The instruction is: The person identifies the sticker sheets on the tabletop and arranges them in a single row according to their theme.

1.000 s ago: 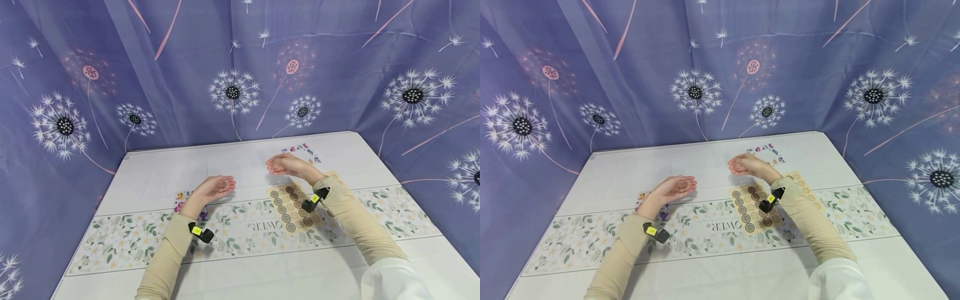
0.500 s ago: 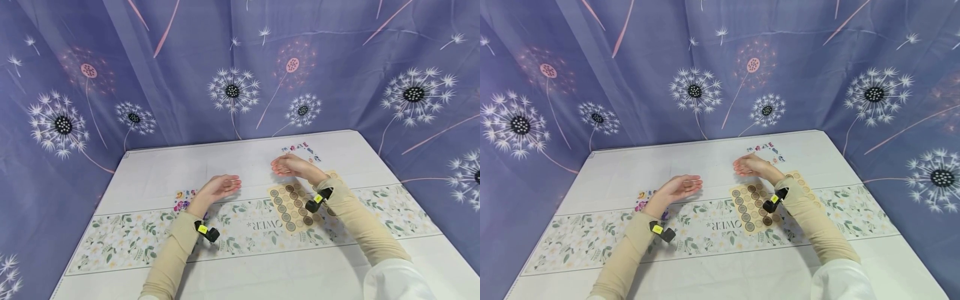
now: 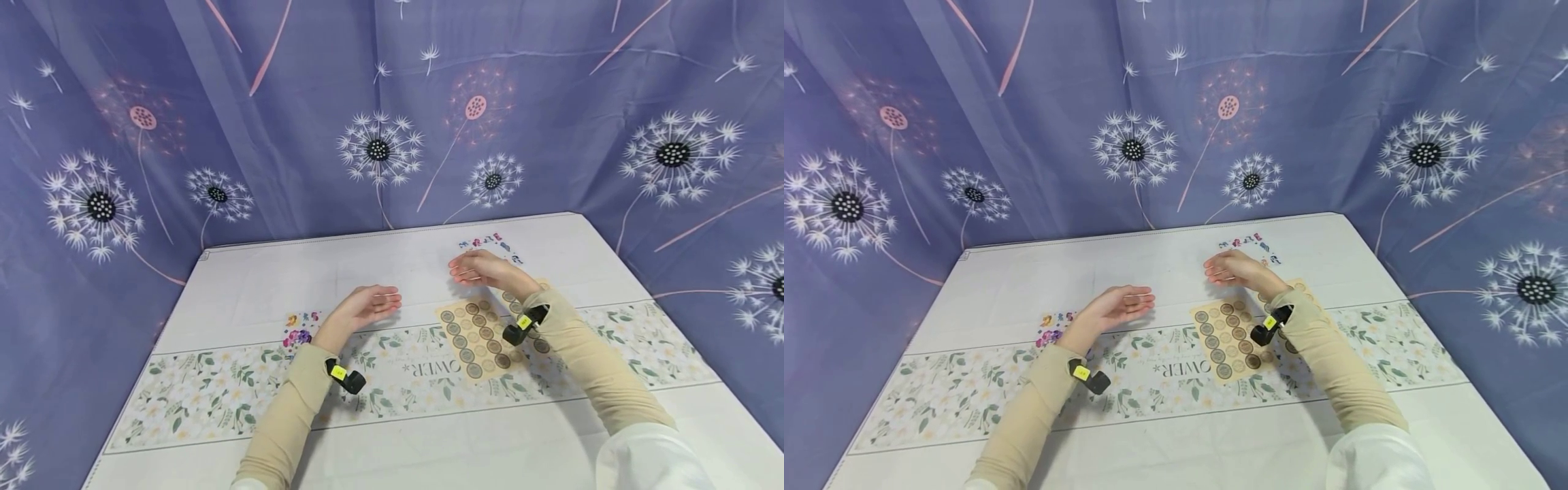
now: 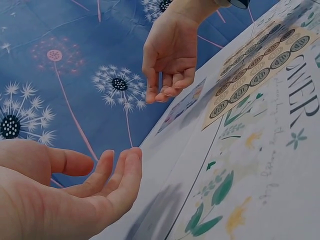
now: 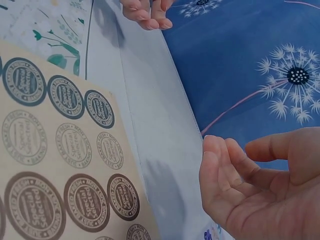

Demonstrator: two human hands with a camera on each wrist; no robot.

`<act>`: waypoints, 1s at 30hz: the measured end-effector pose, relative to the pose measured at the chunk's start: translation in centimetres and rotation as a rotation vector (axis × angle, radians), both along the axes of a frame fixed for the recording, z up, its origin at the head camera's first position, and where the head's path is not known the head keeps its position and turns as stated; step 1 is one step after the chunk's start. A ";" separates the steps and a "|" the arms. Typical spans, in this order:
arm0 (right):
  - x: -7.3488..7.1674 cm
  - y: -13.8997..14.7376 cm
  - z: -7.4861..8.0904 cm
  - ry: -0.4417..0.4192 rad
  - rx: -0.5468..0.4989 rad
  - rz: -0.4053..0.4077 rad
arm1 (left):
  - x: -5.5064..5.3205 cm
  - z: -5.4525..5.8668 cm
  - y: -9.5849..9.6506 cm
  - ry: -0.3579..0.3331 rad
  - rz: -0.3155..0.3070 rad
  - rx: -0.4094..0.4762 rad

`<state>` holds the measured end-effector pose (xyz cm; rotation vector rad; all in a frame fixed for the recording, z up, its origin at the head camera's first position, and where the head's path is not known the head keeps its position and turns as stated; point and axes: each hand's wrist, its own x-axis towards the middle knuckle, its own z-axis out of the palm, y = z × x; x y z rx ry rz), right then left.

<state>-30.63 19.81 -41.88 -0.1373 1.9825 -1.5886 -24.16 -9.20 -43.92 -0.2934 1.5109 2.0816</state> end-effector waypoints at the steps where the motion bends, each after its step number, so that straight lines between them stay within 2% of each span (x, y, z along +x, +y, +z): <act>1: 0.0 0.1 0.0 -0.002 -0.001 -0.004 | 0.0 0.0 0.1 0.000 -0.001 0.000; 9: -0.1 0.9 -0.1 0.001 0.007 -0.011 | -0.1 -0.1 0.8 0.009 -0.003 0.010; 19: -0.2 1.9 0.1 0.001 -0.023 -0.024 | -0.2 -0.3 1.7 0.028 0.068 0.053; 30: -0.3 2.7 0.3 0.003 -0.024 -0.032 | -0.5 -0.6 2.9 0.018 0.051 0.016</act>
